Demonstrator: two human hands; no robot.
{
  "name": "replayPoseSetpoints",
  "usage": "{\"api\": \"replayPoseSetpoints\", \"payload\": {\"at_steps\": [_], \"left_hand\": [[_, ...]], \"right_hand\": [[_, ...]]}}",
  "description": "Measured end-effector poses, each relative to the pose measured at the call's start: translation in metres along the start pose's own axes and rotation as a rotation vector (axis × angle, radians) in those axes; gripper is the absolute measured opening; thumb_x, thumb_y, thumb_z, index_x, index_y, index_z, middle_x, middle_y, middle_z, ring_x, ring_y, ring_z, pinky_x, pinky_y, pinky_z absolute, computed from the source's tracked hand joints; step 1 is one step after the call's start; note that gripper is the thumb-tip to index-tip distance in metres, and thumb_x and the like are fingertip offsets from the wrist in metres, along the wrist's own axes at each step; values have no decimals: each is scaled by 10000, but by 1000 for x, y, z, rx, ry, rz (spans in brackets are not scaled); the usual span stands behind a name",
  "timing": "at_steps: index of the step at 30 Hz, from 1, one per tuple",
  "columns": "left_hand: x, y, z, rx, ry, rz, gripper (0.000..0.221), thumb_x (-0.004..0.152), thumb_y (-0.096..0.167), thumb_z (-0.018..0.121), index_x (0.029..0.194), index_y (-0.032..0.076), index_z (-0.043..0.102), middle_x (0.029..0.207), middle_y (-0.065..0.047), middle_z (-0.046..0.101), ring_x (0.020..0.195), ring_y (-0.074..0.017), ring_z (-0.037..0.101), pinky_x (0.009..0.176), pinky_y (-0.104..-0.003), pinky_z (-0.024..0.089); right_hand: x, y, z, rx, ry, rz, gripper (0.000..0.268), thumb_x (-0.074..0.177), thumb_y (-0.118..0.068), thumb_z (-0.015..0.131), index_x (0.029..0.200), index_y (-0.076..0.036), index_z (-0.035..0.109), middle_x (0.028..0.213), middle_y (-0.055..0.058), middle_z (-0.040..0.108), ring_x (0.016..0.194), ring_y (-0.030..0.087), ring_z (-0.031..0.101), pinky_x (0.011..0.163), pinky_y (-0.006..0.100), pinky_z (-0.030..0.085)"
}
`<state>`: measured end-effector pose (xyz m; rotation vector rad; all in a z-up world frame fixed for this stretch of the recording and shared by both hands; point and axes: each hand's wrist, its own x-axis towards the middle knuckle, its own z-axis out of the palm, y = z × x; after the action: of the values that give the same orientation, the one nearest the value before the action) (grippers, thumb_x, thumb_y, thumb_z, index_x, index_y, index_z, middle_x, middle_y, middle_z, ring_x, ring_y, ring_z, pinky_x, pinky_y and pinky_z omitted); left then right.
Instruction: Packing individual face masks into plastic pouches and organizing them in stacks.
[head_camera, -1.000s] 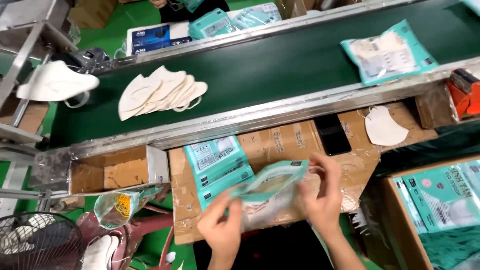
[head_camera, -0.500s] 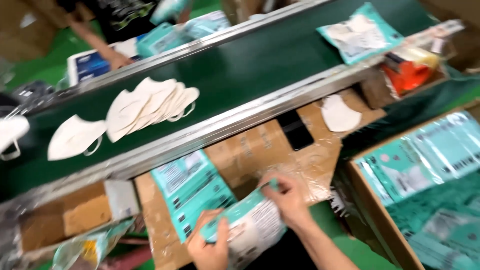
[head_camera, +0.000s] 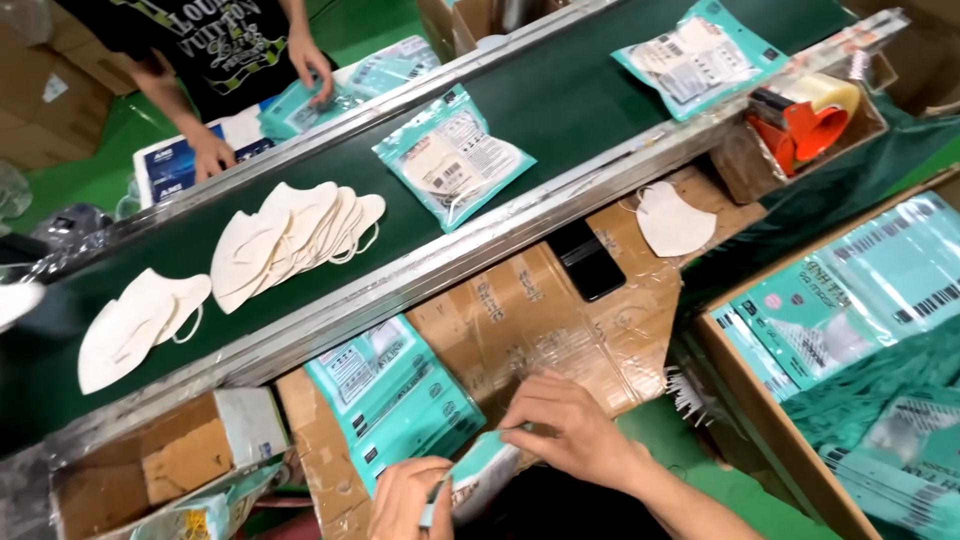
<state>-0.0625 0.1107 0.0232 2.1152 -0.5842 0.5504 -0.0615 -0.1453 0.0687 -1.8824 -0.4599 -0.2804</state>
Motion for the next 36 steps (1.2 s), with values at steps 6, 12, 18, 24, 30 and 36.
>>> {"api": "replayPoseSetpoints", "payload": {"at_steps": [6,12,18,24,30,36], "left_hand": [[26,40,-6,9,-93,55,229,715,-14,780,914,33,676,910,-120,717,846,-294,706,777,-381,549],[34,56,-5,-78,-161,61,193,807,-42,735,953,1,618,956,-148,670,878,-325,669,777,-395,542],[34,57,-1,26,-140,209,206,800,9,732,943,21,584,930,-128,642,866,-314,651,775,-404,530],[39,52,-2,64,-166,210,203,815,40,732,951,28,582,946,-115,643,879,-305,654,789,-393,527],[51,48,-18,-149,-110,-9,134,856,42,735,948,21,639,957,-111,711,907,-297,705,809,-387,552],[77,38,3,-323,-109,-299,163,872,19,724,1021,27,658,1004,-129,715,961,-301,710,872,-369,549]], "right_hand": [[-2,-5,4,-62,-35,-70,157,801,-47,789,916,-43,682,906,76,684,875,273,657,781,386,504],[-10,0,16,58,-137,104,133,830,-26,769,914,-31,666,882,70,663,844,240,657,733,340,527],[-15,9,20,185,-220,205,102,846,19,710,932,-26,679,909,68,668,828,207,677,714,305,545],[-11,10,22,105,-213,173,159,819,4,728,959,-24,657,912,63,651,838,182,672,735,290,540],[-28,64,-3,145,-174,347,92,833,-48,765,898,-26,705,829,51,664,813,158,648,738,287,505],[-15,82,-23,232,86,395,77,892,-82,708,864,-24,665,868,32,651,825,122,589,733,265,454]]}}
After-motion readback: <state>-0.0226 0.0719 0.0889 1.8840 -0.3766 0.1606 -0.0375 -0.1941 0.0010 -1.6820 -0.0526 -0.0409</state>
